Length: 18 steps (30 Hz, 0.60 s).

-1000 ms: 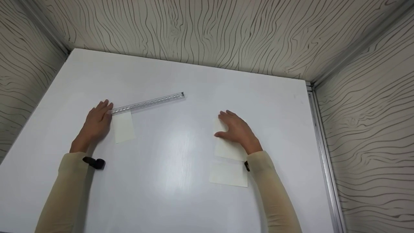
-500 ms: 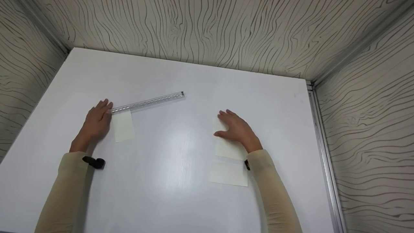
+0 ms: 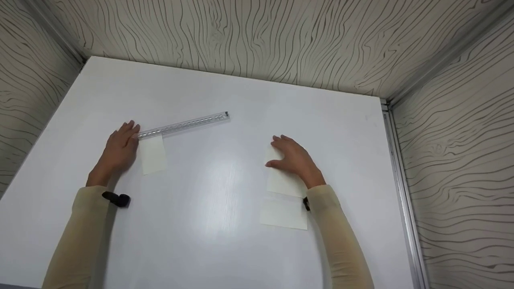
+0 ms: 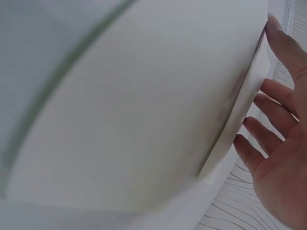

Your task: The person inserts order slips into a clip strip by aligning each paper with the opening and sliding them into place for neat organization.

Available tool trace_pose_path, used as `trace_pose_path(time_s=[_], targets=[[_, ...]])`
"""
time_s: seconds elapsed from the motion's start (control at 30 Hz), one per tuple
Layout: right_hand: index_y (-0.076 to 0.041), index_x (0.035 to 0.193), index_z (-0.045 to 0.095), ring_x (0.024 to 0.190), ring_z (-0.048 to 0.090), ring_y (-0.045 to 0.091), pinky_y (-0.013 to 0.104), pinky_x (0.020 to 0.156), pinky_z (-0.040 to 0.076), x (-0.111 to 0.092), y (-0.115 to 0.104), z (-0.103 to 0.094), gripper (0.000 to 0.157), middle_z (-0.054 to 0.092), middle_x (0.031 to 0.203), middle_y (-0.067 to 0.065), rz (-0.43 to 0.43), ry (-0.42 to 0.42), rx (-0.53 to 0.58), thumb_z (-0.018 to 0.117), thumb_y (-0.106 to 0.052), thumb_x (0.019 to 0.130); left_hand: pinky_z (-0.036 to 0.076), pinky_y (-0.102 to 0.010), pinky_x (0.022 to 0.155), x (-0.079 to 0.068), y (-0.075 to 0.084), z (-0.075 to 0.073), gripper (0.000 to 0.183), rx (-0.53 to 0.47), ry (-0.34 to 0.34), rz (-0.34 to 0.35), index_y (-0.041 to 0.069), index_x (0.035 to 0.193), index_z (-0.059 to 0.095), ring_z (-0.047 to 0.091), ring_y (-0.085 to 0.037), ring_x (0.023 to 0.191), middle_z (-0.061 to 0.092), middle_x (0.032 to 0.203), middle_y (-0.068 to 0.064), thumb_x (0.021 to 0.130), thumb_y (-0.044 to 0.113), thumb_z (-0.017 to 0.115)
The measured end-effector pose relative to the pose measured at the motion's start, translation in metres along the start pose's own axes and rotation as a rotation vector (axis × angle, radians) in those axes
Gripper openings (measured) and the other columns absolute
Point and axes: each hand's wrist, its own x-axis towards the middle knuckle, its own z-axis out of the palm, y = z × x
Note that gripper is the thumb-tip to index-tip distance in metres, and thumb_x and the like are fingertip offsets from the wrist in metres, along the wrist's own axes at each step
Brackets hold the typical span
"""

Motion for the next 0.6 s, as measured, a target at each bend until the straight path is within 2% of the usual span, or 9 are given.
trace_pose_path(time_s=[0.27,0.6], targets=[[-0.011,0.153,0.055,0.157,0.038,0.038,0.06,0.132,0.031,0.0023,-0.0007,-0.0015,0.078,0.049,0.163,0.015,0.019,0.052,0.06,0.088,-0.037,0.087,0.001,-0.048,0.14,-0.0025,0.0037,-0.0007,0.062,-0.003,0.025,0.009,0.012,0.166,0.03,0.008,-0.029,0.168,0.019,0.178,-0.007,0.115,0.045,0.02],[-0.007,0.145,0.061,0.151,0.046,0.039,0.06,0.128,0.037,0.0024,0.0017,-0.0018,0.07,0.057,0.156,0.017,0.008,0.094,0.084,0.089,-0.032,0.086,0.0,-0.048,0.14,-0.0017,0.0025,-0.0005,0.062,-0.008,0.024,0.007,0.013,0.167,0.029,0.008,-0.028,0.168,0.018,0.178,-0.006,0.114,0.046,0.019]])
